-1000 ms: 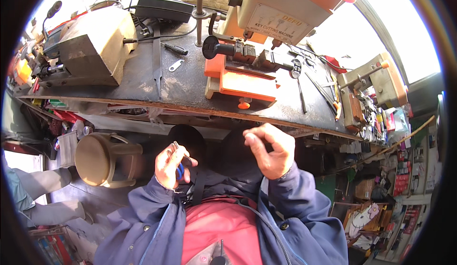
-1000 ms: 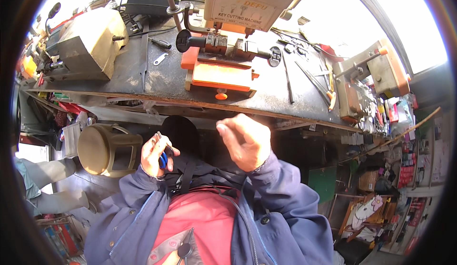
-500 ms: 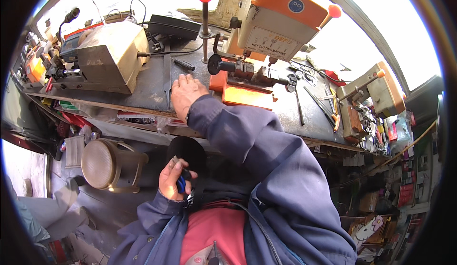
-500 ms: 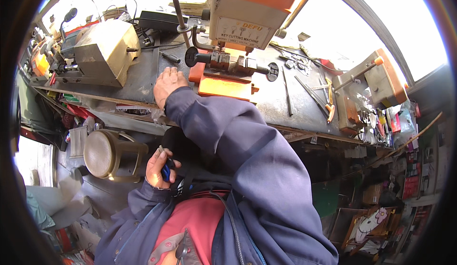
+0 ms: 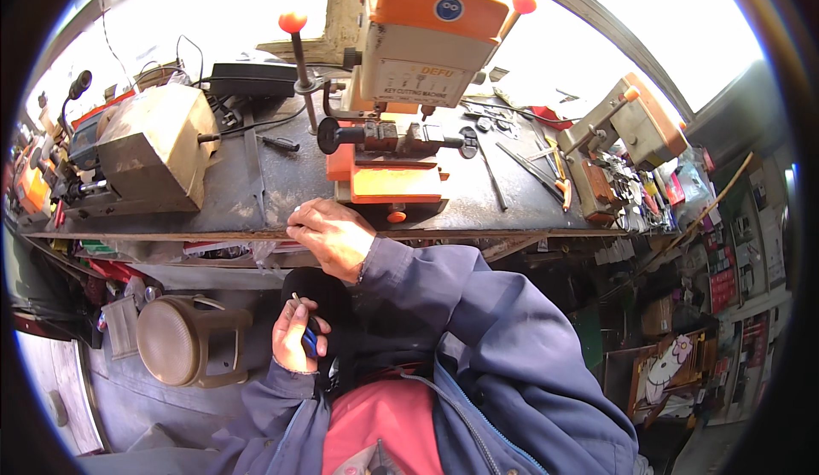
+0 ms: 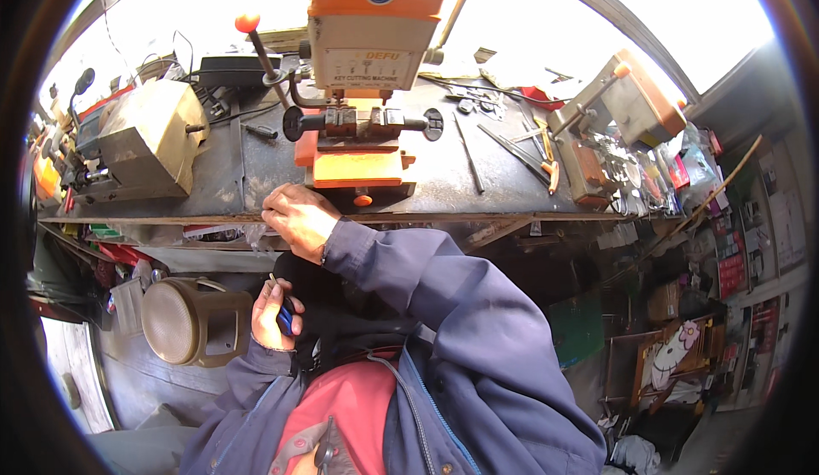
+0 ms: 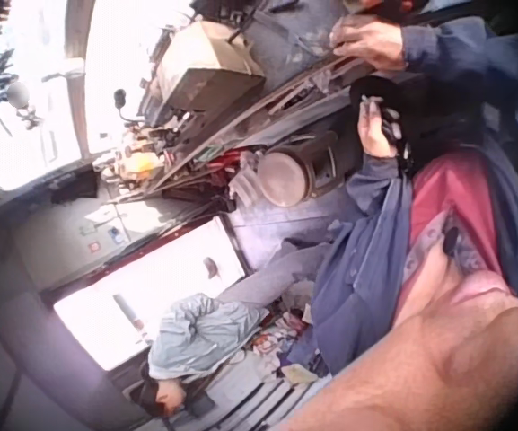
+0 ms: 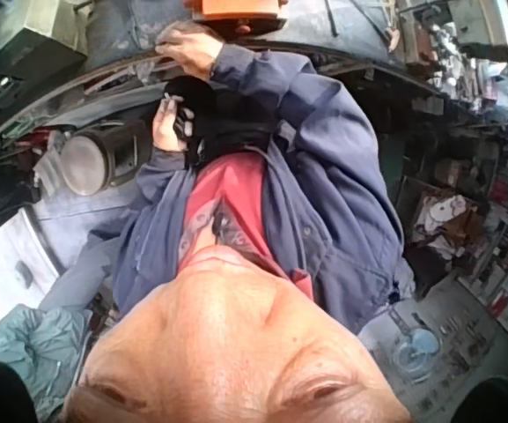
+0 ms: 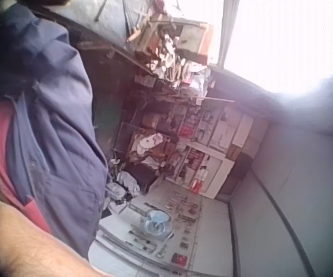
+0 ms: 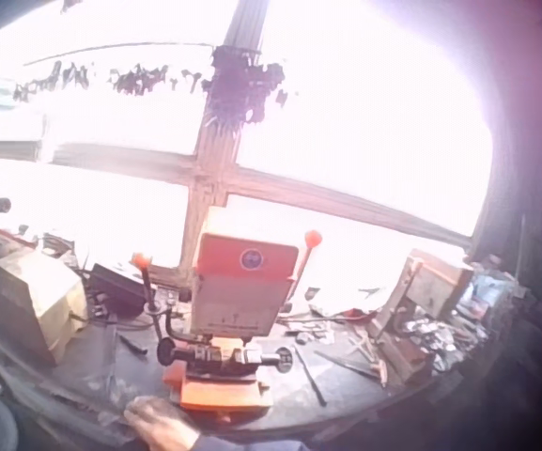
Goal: The person stitches a black slip-on shoe by hand using a needle and thread, repeatedly pulling the thread through the sole and upper. They then retrieve a key from a green cabinet and use a key-cutting machine to duplicate it.
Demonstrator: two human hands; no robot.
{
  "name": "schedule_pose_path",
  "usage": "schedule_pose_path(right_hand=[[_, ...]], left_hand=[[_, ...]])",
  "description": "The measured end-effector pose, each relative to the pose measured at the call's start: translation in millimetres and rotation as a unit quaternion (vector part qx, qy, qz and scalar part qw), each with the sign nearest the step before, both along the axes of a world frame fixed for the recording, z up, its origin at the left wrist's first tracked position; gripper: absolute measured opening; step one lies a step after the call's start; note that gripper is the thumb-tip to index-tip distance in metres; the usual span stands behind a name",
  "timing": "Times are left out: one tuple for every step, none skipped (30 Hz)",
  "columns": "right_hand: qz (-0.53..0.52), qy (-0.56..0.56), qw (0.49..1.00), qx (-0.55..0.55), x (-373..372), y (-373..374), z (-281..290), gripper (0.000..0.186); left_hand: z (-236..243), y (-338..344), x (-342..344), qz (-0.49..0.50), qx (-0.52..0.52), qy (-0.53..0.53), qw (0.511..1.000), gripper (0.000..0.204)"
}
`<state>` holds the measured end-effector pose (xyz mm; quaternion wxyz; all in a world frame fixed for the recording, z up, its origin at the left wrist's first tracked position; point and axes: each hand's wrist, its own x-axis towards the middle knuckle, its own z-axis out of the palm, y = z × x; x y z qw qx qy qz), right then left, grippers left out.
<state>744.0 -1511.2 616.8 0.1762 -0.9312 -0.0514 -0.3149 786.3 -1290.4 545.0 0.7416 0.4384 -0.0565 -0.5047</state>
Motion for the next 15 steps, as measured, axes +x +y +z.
schedule_pose_path(right_hand=[[0.007, -0.006, 1.000, 0.003, -1.1, 0.0, 2.9, 0.043], [0.017, -0.052, 0.998, 0.014, -1.6, -0.5, 8.2, 0.038], [0.014, -0.066, 0.997, 0.038, -5.7, 1.1, 14.9, 0.035], [0.012, -0.080, 0.995, 0.062, -15.2, 5.3, 22.6, 0.033], [0.010, -0.078, 0.993, 0.089, -26.4, 10.0, 31.1, 0.031], [-0.011, -0.073, 0.991, 0.107, -39.0, 13.8, 39.9, 0.027], [-0.027, -0.057, 0.987, 0.149, -55.8, 18.7, 48.5, 0.029], [-0.032, -0.062, 0.983, 0.173, -72.1, 19.6, 56.9, 0.029], [-0.042, -0.032, 0.979, 0.199, -87.9, 17.0, 64.8, 0.029], [-0.064, -0.040, 0.968, 0.240, -104.0, 12.3, 72.5, 0.028], [-0.087, -0.039, 0.954, 0.284, -118.6, 6.2, 79.5, 0.026], [-0.111, -0.061, 0.932, 0.338, -131.1, -2.0, 85.8, 0.026], [-0.131, -0.087, 0.910, 0.385, -142.4, -10.1, 91.3, 0.026], [-0.148, -0.113, 0.908, 0.375, -151.3, -22.0, 96.3, 0.023], [-0.161, -0.144, 0.908, 0.360, -157.1, -35.9, 100.3, 0.021]], left_hand=[[0.0, 0.1, 0.3, -0.010, 0.002, -0.003, 1.000, 0.021], [0.1, 0.2, 1.0, -0.012, 0.003, -0.001, 1.000, 0.021], [0.3, 0.6, 1.8, -0.013, 0.004, 0.001, 1.000, 0.021], [0.7, -0.1, 3.2, -0.007, -0.003, -0.002, 1.000, 0.021], [2.1, -0.1, 5.7, -0.005, 0.002, -0.002, 1.000, 0.020], [3.7, -1.8, 7.3, -0.004, -0.016, -0.008, 1.000, 0.019], [6.4, -3.9, 8.9, 0.001, -0.032, -0.002, 0.999, 0.019], [9.8, -6.7, 9.8, 0.003, -0.043, -0.031, 0.999, 0.021], [14.1, -10.2, 10.2, -0.005, -0.040, -0.047, 0.998, 0.021], [19.2, -13.6, 10.6, -0.013, -0.037, -0.063, 0.997, 0.022], [24.9, -16.9, 10.5, -0.021, -0.038, -0.076, 0.996, 0.022], [30.5, -21.1, 7.9, -0.031, -0.028, -0.070, 0.997, 0.024], [35.5, -25.9, 4.9, -0.049, -0.022, -0.092, 0.994, 0.024], [39.7, -30.8, 1.6, -0.065, -0.022, -0.110, 0.992, 0.024], [43.2, -36.0, -2.1, -0.079, -0.023, -0.124, 0.989, 0.025]])
